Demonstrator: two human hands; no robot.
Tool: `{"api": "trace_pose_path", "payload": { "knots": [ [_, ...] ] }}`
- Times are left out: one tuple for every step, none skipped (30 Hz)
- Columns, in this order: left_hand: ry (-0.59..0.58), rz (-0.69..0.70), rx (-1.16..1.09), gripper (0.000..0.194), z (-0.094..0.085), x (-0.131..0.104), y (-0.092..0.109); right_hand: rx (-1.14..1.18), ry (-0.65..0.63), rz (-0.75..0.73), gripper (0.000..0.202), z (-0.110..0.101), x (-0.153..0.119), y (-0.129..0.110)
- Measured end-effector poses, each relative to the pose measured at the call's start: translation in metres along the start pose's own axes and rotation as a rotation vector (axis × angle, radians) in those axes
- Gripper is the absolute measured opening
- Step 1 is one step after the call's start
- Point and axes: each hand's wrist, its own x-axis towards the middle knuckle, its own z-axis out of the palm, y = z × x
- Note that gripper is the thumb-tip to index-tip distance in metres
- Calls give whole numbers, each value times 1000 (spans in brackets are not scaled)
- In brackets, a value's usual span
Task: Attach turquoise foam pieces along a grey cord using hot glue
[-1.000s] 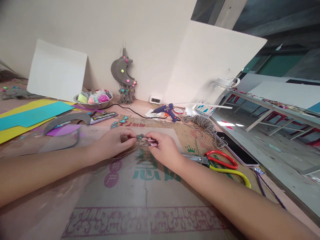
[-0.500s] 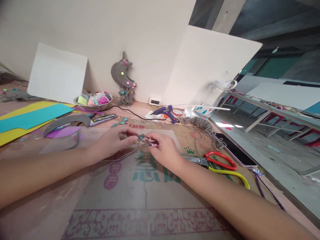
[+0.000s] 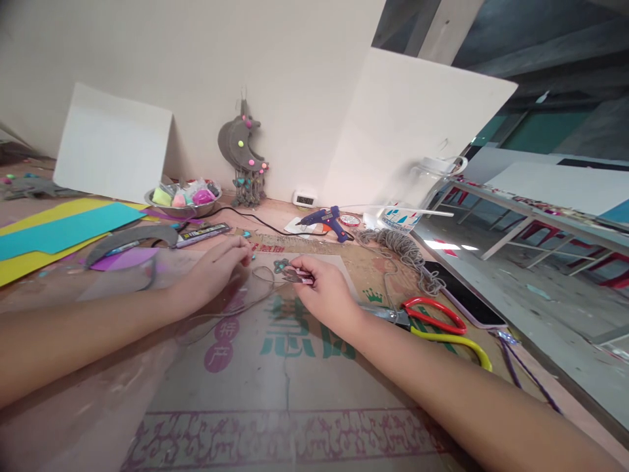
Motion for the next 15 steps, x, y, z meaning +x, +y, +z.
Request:
{"api": "trace_pose_path", "payload": {
  "knots": [
    [37, -18, 4, 21, -2, 1, 1, 2, 5, 2, 10, 0, 0, 0],
    [66, -29, 14, 23, -4, 1, 2, 5, 9, 5, 10, -1, 0, -1],
    [94, -32, 21, 25, -6, 2, 2, 8, 17, 10, 11, -1, 0, -1],
    [116, -27, 26, 26, -7, 3, 2, 11, 22, 14, 12, -1, 1, -2],
    [127, -14, 28, 28, -7, 4, 1, 17, 24, 18, 12, -1, 1, -3],
    [124, 4, 25, 29, -7, 5, -1, 23, 24, 21, 13, -2, 1, -4],
    [107, 24, 21, 28, -6, 6, -2, 30, 20, 24, 13, -2, 1, -5],
    [70, 45, 19, 26, -4, 6, -4, 37, 14, 24, 13, -2, 1, -5],
    [28, 64, 15, 21, -2, 6, -6, 44, 7, 22, 13, -2, 2, -6],
    [-8, 83, 20, 17, 0, 5, -7, 51, 1, 20, 13, -2, 2, -6],
    [-30, 112, 31, 18, 1, 4, -7, 58, -3, 19, 12, -1, 2, -6],
    [-39, 148, 48, 24, 3, 3, -7, 63, -10, 17, 11, -1, 2, -5],
    [-45, 186, 65, 30, 4, 1, -7, 69, -18, 14, 10, 0, 2, -3],
    [-52, 224, 77, 32, 4, 0, -6, 72, -27, 11, 8, 1, 1, -2],
    [-66, 255, 84, 33, 4, -1, -5, 74, -39, 7, 7, 2, 1, 0]
  ]
}}
